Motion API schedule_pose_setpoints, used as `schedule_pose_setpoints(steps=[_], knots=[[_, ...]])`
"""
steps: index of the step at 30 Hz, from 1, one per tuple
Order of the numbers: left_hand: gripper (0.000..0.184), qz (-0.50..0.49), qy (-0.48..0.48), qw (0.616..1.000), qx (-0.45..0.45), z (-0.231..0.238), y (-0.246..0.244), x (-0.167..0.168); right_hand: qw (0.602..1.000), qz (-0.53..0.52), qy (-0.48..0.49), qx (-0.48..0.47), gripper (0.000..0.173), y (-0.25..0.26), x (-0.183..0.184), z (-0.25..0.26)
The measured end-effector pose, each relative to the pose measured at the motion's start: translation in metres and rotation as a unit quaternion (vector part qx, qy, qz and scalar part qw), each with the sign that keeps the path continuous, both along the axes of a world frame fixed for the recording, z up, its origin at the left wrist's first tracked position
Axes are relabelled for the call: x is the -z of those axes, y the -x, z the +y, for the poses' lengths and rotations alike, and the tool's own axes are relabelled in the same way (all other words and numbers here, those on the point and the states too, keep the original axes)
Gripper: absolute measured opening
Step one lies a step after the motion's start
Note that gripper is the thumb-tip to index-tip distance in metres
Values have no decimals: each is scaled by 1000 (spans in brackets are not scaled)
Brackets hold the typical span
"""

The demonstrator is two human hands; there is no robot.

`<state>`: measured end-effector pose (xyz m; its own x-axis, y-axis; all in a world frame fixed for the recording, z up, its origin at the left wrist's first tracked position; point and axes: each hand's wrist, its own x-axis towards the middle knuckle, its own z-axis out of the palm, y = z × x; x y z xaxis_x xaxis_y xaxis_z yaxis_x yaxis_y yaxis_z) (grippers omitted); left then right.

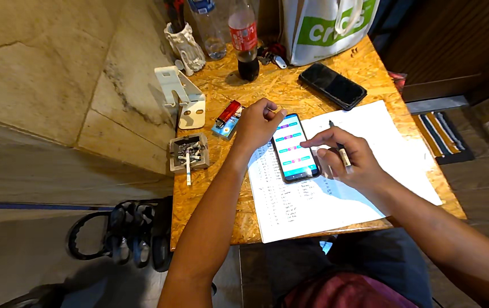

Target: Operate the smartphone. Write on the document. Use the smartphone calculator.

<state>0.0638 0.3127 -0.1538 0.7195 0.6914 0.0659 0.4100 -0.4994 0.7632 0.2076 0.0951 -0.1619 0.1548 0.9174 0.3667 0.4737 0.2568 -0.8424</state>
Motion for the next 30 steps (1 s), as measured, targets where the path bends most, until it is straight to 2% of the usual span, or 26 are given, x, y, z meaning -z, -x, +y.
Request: schedule_pose_setpoints(steps=[7, 11, 18, 25, 30], knots=[[32, -10, -2, 1000, 7, 1, 0, 2, 995, -63, -19, -74, 24, 0, 8, 1], [32, -4, -1, 1000, 4, 0, 0, 1, 996, -71, -15, -51, 25, 0, 7, 1], [33, -3, -6, 1000, 4, 1, 0, 1, 997, -68, -13, 43, 26, 0, 0, 1], [32, -2, -7, 1000, 3, 0, 0, 1, 995, -83, 28, 39, 26, 1, 1, 1], [33, 2, -5, 1000, 2, 0, 0, 0, 997, -72, -6, 31, 26, 0, 1, 0]])
